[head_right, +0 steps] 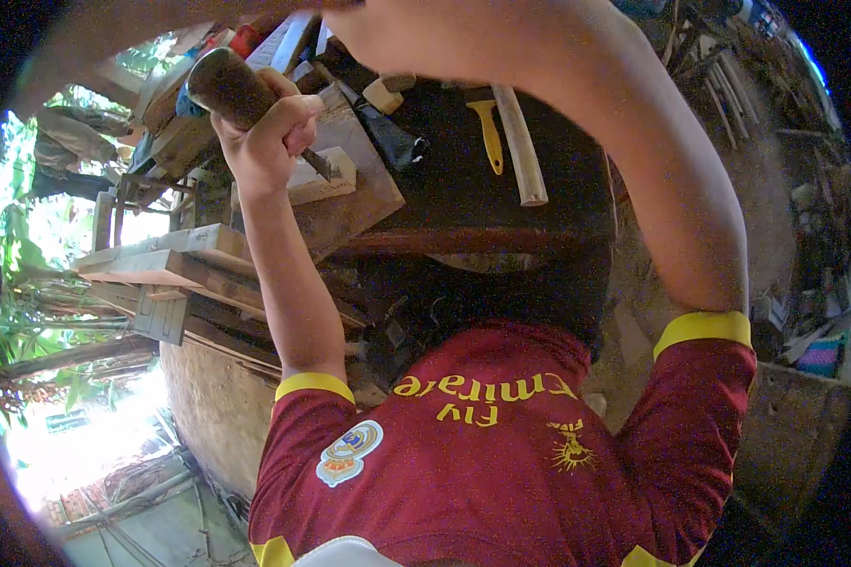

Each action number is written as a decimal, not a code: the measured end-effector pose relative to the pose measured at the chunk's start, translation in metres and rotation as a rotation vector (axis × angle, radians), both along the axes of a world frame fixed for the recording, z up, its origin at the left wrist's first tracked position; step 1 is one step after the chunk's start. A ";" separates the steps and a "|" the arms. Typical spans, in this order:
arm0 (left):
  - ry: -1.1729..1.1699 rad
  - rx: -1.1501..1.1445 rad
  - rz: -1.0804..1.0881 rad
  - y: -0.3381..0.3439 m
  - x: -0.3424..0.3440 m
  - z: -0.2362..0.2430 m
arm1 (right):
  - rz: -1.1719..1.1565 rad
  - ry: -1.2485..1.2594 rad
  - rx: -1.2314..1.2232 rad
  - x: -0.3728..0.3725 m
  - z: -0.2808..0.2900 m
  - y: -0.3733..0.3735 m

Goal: The person uses a chisel and a wooden mallet to carve a rectangular piece of wood. They repeatedly strike the chisel to remove wood shavings and shape the block. The person occasionally pauses to inspect the carved surface and adjust the wood's position.

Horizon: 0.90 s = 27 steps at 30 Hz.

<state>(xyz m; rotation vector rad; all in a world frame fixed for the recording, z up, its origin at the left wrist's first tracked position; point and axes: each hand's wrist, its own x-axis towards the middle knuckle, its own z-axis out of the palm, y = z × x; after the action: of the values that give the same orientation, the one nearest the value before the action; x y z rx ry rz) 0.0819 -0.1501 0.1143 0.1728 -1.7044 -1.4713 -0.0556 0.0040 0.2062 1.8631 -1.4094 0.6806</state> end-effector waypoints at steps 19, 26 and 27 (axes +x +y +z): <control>0.087 -0.004 0.011 -0.005 0.001 -0.002 | -0.006 -0.243 -0.161 0.009 -0.004 -0.017; 0.131 0.106 -0.075 -0.018 0.009 -0.007 | 0.003 -0.199 -0.097 0.003 0.000 -0.002; 0.134 0.081 -0.078 -0.017 0.007 -0.008 | 0.007 -0.224 -0.096 0.006 0.000 0.000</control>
<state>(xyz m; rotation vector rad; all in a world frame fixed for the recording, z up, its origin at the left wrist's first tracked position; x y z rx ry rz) 0.0889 -0.1668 0.1059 0.0500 -1.5608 -1.5741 -0.0500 0.0035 0.2059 1.7608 -1.4812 0.9684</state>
